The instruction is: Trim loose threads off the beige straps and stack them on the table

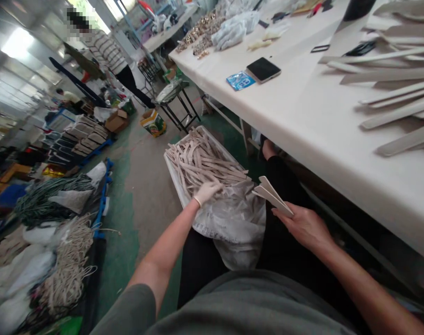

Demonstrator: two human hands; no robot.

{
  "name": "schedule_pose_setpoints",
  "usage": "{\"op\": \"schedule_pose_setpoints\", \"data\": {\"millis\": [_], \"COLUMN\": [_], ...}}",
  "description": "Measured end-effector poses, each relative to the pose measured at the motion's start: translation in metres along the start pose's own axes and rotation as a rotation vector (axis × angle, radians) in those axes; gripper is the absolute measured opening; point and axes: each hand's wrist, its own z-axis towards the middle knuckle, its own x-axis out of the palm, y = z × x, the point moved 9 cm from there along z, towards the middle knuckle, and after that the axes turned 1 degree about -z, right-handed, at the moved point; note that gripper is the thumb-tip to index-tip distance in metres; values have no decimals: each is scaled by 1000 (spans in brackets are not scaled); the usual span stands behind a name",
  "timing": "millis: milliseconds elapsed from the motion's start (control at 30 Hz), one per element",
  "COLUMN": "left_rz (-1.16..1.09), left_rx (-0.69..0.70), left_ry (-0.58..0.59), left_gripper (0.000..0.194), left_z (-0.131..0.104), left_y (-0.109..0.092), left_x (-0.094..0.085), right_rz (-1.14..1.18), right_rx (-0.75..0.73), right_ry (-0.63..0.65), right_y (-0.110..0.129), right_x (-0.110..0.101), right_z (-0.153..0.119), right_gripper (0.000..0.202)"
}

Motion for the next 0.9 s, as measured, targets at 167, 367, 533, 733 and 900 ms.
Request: {"op": "schedule_pose_setpoints", "data": {"millis": [167,367,533,733,900], "left_rz": [658,741,733,576,300], "left_rx": [-37,-104,-150,-177,-124], "left_ry": [398,389,399,330,142], "left_gripper": [53,36,40,21,30], "left_z": [-38,-45,-60,-66,-72], "left_y": [56,78,88,75,28], "left_x": [116,119,113,107,54], "right_rz": [240,271,293,284,307], "right_rx": [185,182,172,181,185], "right_ry": [-38,-54,-51,-56,-31], "right_y": [-47,-39,-44,-46,-41], "right_x": [-10,-18,-11,-11,-17], "right_z": [-8,-2,4,6,7], "right_gripper": [56,42,41,36,34]}}
